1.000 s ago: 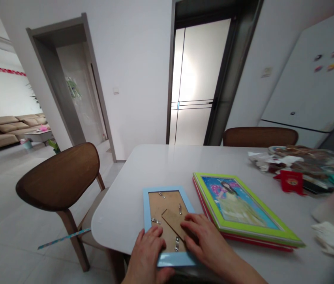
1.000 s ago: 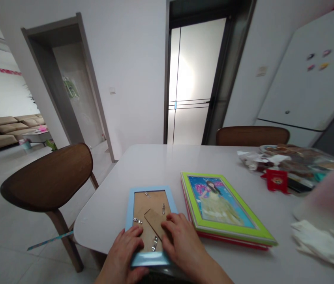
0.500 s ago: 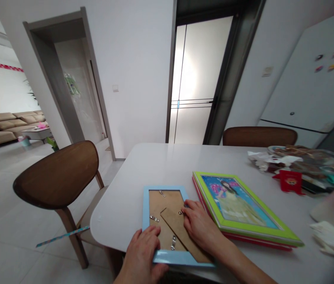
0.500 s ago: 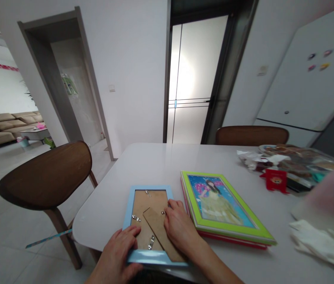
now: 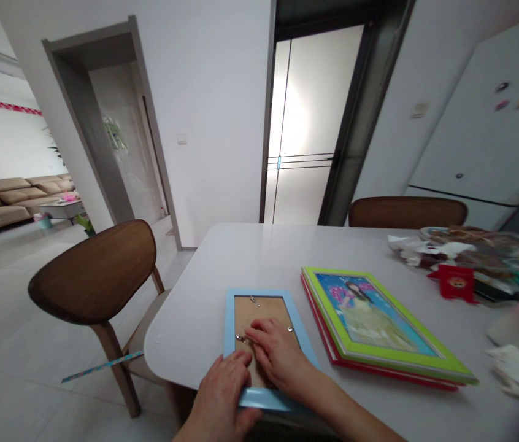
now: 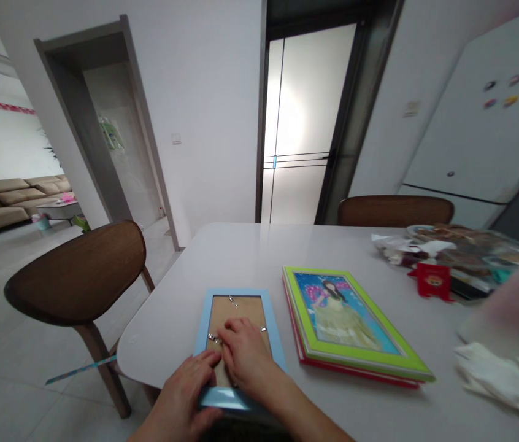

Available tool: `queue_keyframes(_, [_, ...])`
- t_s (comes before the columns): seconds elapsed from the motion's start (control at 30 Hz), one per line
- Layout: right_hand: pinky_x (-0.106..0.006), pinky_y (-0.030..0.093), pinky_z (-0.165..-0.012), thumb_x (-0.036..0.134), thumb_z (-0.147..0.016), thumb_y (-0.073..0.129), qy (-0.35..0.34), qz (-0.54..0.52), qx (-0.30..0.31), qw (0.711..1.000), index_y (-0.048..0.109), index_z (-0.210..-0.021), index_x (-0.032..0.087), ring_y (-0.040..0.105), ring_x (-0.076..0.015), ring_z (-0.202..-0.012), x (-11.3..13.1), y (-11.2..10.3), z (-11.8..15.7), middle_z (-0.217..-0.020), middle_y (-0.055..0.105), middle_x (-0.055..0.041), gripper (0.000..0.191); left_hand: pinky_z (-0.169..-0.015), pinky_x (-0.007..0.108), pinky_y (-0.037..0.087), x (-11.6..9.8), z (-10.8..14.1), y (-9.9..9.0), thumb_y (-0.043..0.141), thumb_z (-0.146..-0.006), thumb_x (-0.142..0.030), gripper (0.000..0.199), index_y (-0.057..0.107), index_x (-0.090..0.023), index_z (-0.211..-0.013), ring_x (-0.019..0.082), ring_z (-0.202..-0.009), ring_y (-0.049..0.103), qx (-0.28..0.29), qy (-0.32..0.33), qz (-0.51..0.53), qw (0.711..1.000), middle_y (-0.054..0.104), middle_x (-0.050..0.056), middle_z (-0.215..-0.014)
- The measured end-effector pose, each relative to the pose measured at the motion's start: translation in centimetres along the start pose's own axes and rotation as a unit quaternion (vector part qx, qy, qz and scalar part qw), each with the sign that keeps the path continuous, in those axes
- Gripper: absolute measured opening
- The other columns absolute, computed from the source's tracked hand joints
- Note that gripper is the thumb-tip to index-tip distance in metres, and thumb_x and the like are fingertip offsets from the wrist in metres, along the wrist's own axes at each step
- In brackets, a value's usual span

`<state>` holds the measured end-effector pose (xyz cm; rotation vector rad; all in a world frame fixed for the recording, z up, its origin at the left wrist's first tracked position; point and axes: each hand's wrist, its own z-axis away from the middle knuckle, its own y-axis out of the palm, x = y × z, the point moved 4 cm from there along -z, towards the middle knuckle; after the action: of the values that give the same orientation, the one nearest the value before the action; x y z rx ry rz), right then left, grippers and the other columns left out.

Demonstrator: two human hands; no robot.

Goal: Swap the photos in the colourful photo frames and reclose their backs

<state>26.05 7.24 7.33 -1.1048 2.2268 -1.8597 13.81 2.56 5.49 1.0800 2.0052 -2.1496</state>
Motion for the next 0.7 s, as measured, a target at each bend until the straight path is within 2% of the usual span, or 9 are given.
queue_keyframes(0.1, [-0.030, 0.031, -0.077, 0.014, -0.076, 0.043, -0.018, 0.016, 0.030, 0.999, 0.060, -0.086, 0.022, 0.042, -0.0174, -0.090, 1.0, 0.5, -0.9, -0.094, 0.054, -0.0037, 0.021, -0.098, 0.042, 0.027, 0.2, 0.0, 0.1, 0.062, -0.060, -0.021, 0.041, 0.051, -0.015, -0.099, 0.025, -0.117, 0.036, 0.003, 0.008, 0.006, 1.000, 0.044, 0.013, -0.125])
queue_keyframes(0.23, [-0.030, 0.030, -0.074, 0.018, -0.076, 0.046, -0.028, 0.034, 0.052, 0.998, 0.060, -0.078, 0.021, 0.042, -0.0178, -0.089, 1.0, 0.9, -1.1, -0.094, 0.054, -0.0036, 0.014, -0.097, 0.042, 0.028, 0.0, -0.1, -0.2, 0.062, -0.060, -0.022, 0.043, 0.051, -0.014, -0.101, 0.026, -0.116, 0.038, -0.011, 0.026, 0.031, 0.999, 0.046, 0.013, -0.123])
queue_keyframes(0.3, [-0.031, 0.031, -0.075, 0.022, -0.077, 0.047, -0.036, 0.035, 0.051, 0.997, 0.060, -0.080, 0.022, 0.043, -0.0185, -0.089, 0.9, 0.9, -1.0, -0.096, 0.055, -0.0042, 0.014, -0.097, 0.042, 0.029, -0.1, -0.2, -0.3, 0.062, -0.060, -0.021, 0.042, 0.052, -0.014, -0.100, 0.026, -0.115, 0.038, -0.012, 0.025, 0.038, 0.999, 0.047, 0.013, -0.122])
queue_keyframes(0.4, [-0.033, 0.032, -0.080, 0.017, -0.077, 0.042, -0.039, -0.003, 0.042, 0.998, 0.058, -0.094, 0.022, 0.043, -0.0185, -0.093, 0.4, 0.4, -0.6, -0.102, 0.054, -0.0063, 0.024, -0.097, 0.041, 0.029, 0.0, -0.1, -0.4, 0.062, -0.060, -0.020, 0.035, 0.055, -0.015, -0.094, 0.025, -0.114, 0.039, -0.022, 0.019, 0.045, 0.999, 0.047, 0.012, -0.122])
queue_keyframes(0.47, [-0.033, 0.032, -0.084, 0.013, -0.076, 0.040, -0.035, -0.045, 0.032, 0.998, 0.057, -0.100, 0.020, 0.043, -0.0180, -0.098, -0.1, -0.4, -0.1, -0.107, 0.051, -0.0080, 0.031, -0.097, 0.040, 0.029, 0.1, 0.0, -0.4, 0.062, -0.059, -0.019, 0.033, 0.055, -0.016, -0.091, 0.025, -0.114, 0.040, -0.026, 0.020, 0.050, 0.998, 0.048, 0.011, -0.122])
queue_keyframes(0.53, [-0.033, 0.032, -0.087, 0.010, -0.074, 0.040, -0.041, -0.073, 0.040, 0.996, 0.061, -0.095, 0.022, 0.042, -0.0175, -0.101, -0.3, -1.2, 0.9, -0.109, 0.050, -0.0071, 0.032, -0.097, 0.039, 0.029, 0.2, 0.1, -0.3, 0.062, -0.058, -0.017, 0.034, 0.055, -0.016, -0.091, 0.024, -0.114, 0.040, -0.028, 0.022, 0.054, 0.998, 0.048, 0.011, -0.121])
queue_keyframes(0.63, [-0.036, 0.030, -0.090, 0.009, -0.069, 0.045, -0.079, -0.070, 0.079, 0.991, 0.064, -0.084, 0.027, 0.041, -0.0181, -0.102, 0.1, -2.0, 2.8, -0.105, 0.052, -0.0030, 0.031, -0.098, 0.038, 0.028, 0.4, 0.1, -0.3, 0.063, -0.057, -0.015, 0.036, 0.054, -0.016, -0.092, 0.023, -0.114, 0.040, -0.033, 0.016, 0.059, 0.998, 0.049, 0.010, -0.121])
queue_keyframes(0.7, [-0.038, 0.028, -0.092, 0.009, -0.070, 0.045, -0.096, -0.054, 0.084, 0.990, 0.063, -0.088, 0.028, 0.039, -0.0190, -0.104, 0.6, -2.3, 3.9, -0.104, 0.053, -0.0026, 0.032, -0.098, 0.038, 0.027, 0.5, 0.1, -0.3, 0.062, -0.057, -0.015, 0.036, 0.054, -0.017, -0.092, 0.023, -0.114, 0.040, -0.032, 0.014, 0.061, 0.997, 0.049, 0.010, -0.121])
